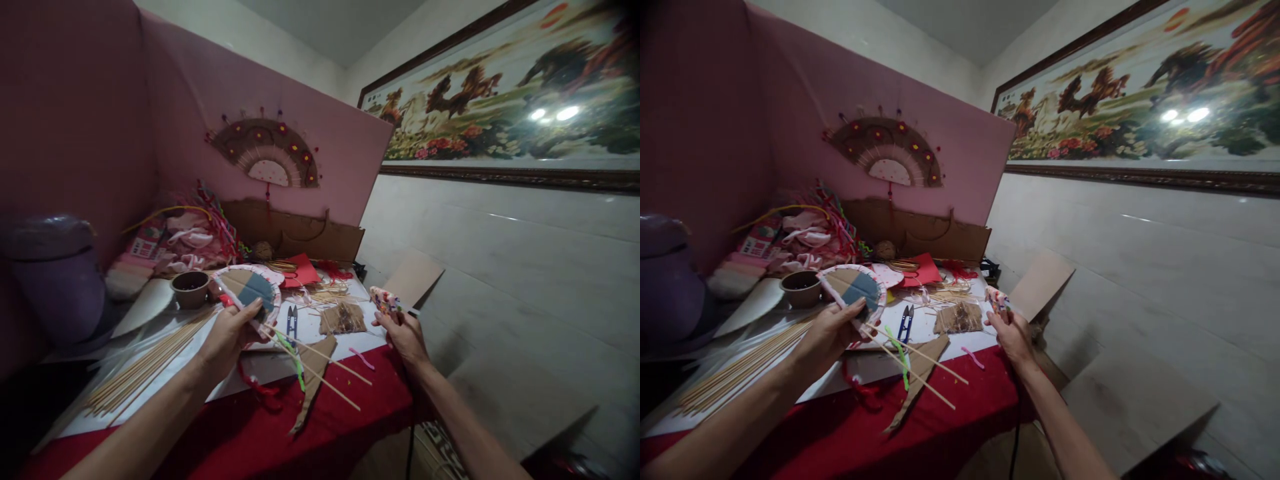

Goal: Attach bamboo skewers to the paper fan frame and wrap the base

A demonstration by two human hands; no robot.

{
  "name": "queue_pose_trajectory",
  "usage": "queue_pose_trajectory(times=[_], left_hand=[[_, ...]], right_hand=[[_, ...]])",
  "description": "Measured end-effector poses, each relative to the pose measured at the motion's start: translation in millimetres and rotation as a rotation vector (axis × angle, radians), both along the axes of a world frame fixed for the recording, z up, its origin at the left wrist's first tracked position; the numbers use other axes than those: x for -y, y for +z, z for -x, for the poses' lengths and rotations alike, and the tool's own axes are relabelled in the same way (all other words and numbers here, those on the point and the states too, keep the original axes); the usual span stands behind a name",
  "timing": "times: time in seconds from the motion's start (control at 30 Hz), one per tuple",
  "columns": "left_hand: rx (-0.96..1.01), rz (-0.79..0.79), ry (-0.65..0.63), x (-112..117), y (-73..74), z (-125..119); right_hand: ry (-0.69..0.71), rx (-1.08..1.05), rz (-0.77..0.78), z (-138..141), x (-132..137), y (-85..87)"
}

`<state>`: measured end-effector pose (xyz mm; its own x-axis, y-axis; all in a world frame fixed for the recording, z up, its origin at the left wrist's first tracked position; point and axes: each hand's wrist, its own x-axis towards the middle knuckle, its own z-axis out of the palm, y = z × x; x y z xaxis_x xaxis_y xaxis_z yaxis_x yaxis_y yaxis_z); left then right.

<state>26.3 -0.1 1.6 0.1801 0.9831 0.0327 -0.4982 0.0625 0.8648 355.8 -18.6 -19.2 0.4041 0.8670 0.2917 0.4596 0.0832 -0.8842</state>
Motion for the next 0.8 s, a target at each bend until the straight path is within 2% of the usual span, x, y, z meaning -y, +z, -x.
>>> queue_pose_trajectory(times=[0.07, 0.17, 0.33, 0.43, 0.6, 0.8], left_hand=[[-0.050, 0.004, -0.097, 3, 0.5, -1], [-0.092, 0.020, -0.180, 7, -0.4, -2], [-0.168, 0.050, -0.177, 6, -7.1, -4], [-0.192, 0.051, -0.134, 4, -10.7, -4], [-0.253, -0.005, -0.073, 4, -12.2, -4], [-0.289, -0.030, -0.024, 9, -10.6, -6]], right_hand=[[0.126, -0.207, 0.002, 10, 10, 11.4], [0.352, -0.439, 0.092, 31, 27, 29.8], [0.544, -0.517, 0.249, 64, 46, 46.5], [0.554, -0.435, 0.285, 78, 50, 45.3], [0.623, -0.074, 0.330, 92, 55, 41.9], [0.761, 0.232, 0.193, 117, 70, 59.1]])
